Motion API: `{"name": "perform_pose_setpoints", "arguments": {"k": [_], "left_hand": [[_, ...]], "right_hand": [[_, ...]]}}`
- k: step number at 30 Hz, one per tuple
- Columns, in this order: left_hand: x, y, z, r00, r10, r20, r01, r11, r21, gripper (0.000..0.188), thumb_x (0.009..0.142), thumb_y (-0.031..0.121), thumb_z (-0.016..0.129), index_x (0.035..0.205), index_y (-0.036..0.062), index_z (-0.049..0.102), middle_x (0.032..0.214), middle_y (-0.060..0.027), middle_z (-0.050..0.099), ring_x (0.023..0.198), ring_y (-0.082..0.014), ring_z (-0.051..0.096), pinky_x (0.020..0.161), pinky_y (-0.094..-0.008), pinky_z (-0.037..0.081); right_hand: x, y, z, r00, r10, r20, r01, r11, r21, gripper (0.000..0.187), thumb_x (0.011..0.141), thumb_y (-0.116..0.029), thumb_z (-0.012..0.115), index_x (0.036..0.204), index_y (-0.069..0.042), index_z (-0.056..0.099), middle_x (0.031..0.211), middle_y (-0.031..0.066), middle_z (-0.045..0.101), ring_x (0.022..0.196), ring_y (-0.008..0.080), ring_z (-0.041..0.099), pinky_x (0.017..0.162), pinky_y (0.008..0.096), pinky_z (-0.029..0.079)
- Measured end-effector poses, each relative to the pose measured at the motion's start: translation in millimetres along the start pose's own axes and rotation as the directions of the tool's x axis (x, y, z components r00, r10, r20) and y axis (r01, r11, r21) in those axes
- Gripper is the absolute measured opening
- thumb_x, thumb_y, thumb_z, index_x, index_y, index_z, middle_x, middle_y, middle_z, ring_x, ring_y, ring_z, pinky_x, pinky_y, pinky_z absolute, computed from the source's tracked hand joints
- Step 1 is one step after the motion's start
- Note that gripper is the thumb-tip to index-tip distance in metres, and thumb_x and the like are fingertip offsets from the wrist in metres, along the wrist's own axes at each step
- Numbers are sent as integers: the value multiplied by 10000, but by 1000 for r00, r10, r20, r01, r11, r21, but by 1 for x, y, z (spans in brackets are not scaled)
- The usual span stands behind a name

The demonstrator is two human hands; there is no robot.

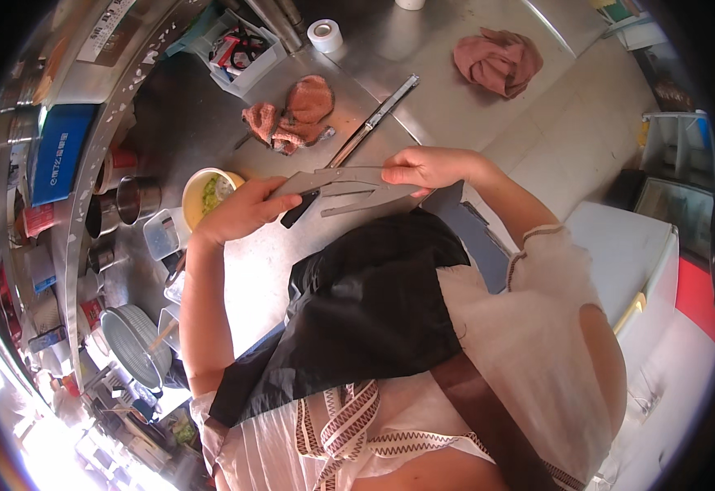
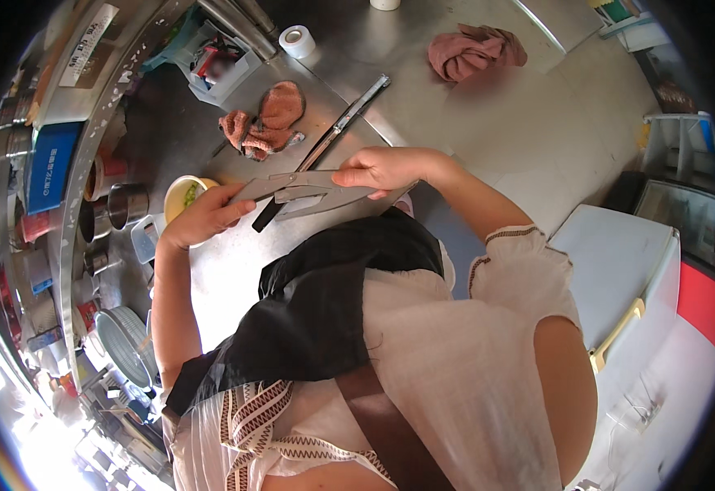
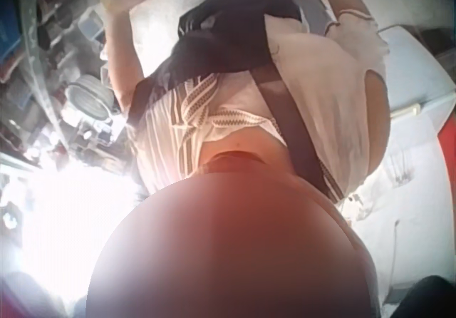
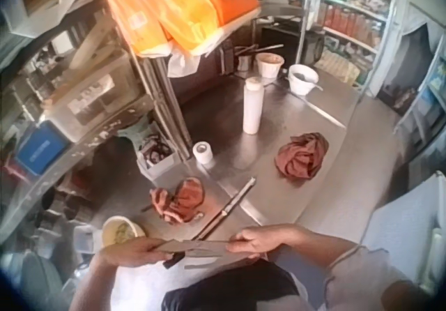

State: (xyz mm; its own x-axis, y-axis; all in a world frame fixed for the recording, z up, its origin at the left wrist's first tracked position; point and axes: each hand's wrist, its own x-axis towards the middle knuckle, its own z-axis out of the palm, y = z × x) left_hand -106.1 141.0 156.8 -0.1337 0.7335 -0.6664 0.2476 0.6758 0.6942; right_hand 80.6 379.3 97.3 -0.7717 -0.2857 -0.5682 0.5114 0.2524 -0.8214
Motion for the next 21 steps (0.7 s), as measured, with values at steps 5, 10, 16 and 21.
{"name": "perform_pose_setpoints", "arguments": {"k": [5, 10, 16, 21], "left_hand": [[8, -2, -1, 984, -157, 82, 171, 961, -217, 376, 908, 401, 482, 914, 45, 601, 528, 47, 352, 444, -39, 301, 395, -206, 235], [7, -5, 6, 949, -14, 316, 157, 888, -433, 454, 942, 423, 393, 1042, 25, 588, 472, 58, 312, 377, -32, 243, 345, -198, 183], [1, -3, 18, 929, 209, 305, 31, 777, -629, 545, 926, 483, 385, 973, -31, 561, 443, 43, 318, 338, -37, 227, 324, -197, 188], [-3, -2, 30, 946, 241, 219, -3, 679, -734, 444, 941, 390, 412, 858, -29, 534, 450, 25, 318, 350, -38, 228, 326, -203, 179]], "right_hand": [[11, -4, 11, 744, -591, -312, 337, 735, -588, 360, 754, -262, 662, 1052, -96, 549, 925, 44, 575, 798, 193, 576, 615, 297, 470], [19, -4, 16, 477, -791, -383, 377, 578, -724, 424, 608, -143, 740, 986, -84, 559, 915, 84, 579, 829, 261, 580, 692, 325, 468], [12, -17, 22, 440, -682, -585, 719, 657, -225, 252, 779, -143, 679, 942, -18, 534, 884, 45, 561, 795, 144, 526, 733, 274, 428], [16, -31, 36, 536, -464, -705, 765, 620, 174, 231, 867, -238, 599, 946, -27, 548, 840, -15, 548, 794, 72, 489, 744, 235, 399]]}}
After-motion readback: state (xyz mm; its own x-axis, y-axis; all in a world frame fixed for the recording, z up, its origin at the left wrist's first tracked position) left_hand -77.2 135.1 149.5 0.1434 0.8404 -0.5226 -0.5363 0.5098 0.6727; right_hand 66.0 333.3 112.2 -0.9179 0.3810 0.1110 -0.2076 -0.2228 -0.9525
